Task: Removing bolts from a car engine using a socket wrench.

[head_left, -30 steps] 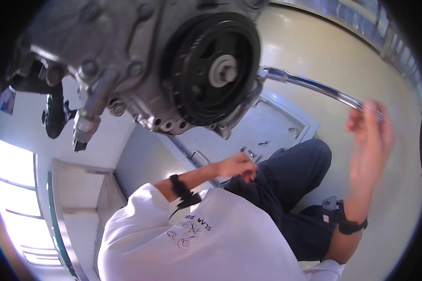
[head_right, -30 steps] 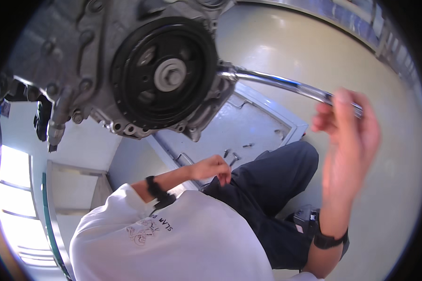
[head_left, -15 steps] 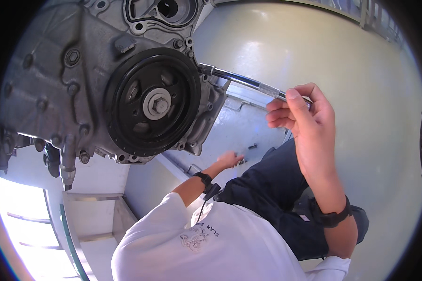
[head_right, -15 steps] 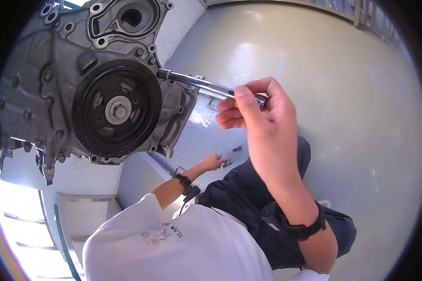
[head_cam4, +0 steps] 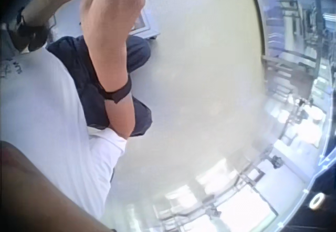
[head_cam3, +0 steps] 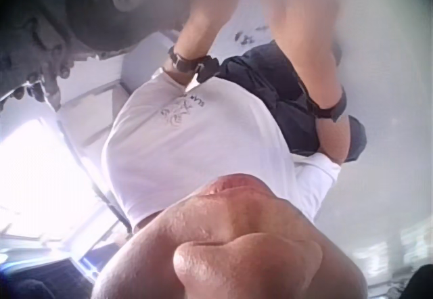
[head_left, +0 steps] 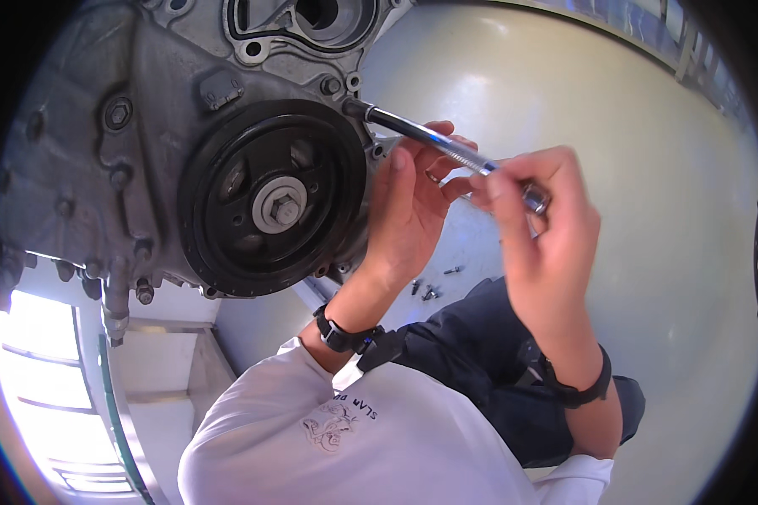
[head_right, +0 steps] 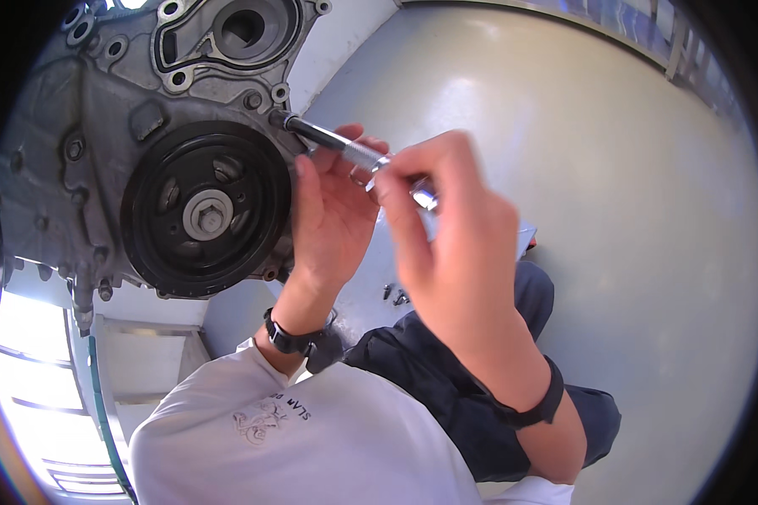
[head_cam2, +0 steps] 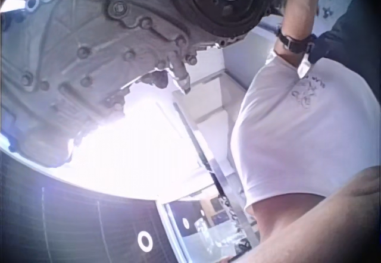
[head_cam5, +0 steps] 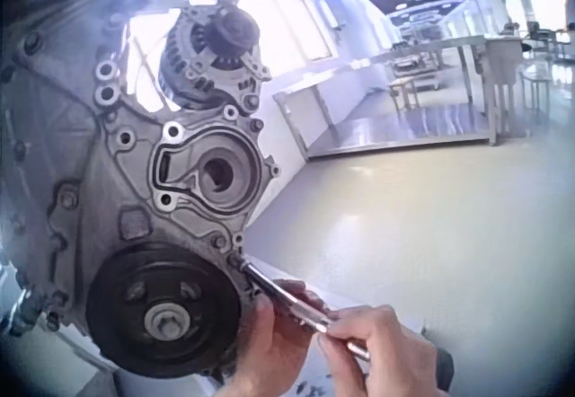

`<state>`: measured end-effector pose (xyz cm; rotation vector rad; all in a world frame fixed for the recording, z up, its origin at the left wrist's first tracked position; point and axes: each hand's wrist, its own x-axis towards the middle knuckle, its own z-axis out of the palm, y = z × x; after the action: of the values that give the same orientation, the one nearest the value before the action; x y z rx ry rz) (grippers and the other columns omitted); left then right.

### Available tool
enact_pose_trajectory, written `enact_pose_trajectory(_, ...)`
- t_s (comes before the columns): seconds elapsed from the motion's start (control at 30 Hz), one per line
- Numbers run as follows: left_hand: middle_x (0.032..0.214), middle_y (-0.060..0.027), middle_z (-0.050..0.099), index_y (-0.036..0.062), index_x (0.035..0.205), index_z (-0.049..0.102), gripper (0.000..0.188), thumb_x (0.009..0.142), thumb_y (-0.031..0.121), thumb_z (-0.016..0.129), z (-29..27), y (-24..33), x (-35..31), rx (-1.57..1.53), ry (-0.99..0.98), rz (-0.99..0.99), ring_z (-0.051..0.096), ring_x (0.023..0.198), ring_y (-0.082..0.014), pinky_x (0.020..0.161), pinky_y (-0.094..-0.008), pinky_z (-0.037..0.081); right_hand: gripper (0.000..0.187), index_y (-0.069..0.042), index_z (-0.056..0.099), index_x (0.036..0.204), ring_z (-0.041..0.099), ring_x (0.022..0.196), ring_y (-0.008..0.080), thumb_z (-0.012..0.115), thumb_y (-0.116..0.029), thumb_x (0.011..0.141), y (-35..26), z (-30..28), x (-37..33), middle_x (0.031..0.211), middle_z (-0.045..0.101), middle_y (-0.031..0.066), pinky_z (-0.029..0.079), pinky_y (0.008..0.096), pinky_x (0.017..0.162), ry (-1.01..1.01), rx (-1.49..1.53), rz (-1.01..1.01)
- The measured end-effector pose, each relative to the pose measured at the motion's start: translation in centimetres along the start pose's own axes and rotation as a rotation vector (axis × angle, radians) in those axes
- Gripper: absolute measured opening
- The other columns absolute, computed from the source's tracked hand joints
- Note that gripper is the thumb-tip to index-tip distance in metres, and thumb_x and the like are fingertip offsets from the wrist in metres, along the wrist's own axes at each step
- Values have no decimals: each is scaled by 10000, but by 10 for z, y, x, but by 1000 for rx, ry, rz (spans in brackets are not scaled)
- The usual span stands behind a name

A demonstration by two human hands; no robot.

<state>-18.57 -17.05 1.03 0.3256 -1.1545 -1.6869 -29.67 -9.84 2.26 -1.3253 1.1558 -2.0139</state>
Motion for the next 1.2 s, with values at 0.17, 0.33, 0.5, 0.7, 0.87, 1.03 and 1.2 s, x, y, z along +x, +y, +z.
enact_pose_trajectory(0.17,964,-142,602,-10,1123,465,338,950,271,395,10,15,5,-178,10,-64,601,913,-201,753,-296,506,134,-10,521,871,548,557,228,622,-32,785,-7,0,9,695,568,90,438,285,522,23,-284,-317)
enact_pose_trajectory(0.33,1019,-145,589,1,1209,411,362,937,238,430,20,20,5,-336,54,-73,596,972,-217,764,-298,525,136,-7,544,821,543,579,212,659,-27,753,-28,-19,9,734,570,104,444,285,540,-160,-335,61)
enact_pose_trajectory(0.5,1164,-143,532,24,1276,347,402,941,237,411,14,17,4,-377,29,-43,571,1026,-230,823,-316,517,204,-9,560,867,538,549,191,696,-67,726,-15,-13,6,724,572,87,434,265,506,-108,-384,-412)
enact_pose_trajectory(0.7,1235,-143,482,45,1319,299,446,941,255,405,22,12,6,-481,56,23,513,1116,-243,826,-328,518,206,-15,563,845,524,497,161,711,-72,713,-27,-24,9,672,571,62,418,241,466,-207,-451,-152)
enact_pose_trajectory(0.87,1188,-195,510,15,1283,348,413,940,233,414,9,6,8,-350,-21,-34,567,1038,-259,778,-340,540,221,-7,582,855,580,573,179,721,-26,683,-9,-16,25,741,607,80,459,238,529,26,-465,-596)
enact_pose_trajectory(1.03,1023,-216,596,-45,1117,481,303,925,188,457,5,20,10,-154,-3,-69,622,929,-240,721,-278,557,208,2,586,858,597,595,166,715,-39,700,-22,-11,21,739,608,85,465,228,560,-33,-506,-263)
enact_pose_trajectory(1.2,1143,-230,529,-41,1208,413,368,945,216,386,7,19,13,-280,-67,-133,537,1067,-339,782,-332,553,201,45,586,895,578,602,118,683,-30,736,-40,-21,20,718,601,69,459,219,571,-95,-311,232)
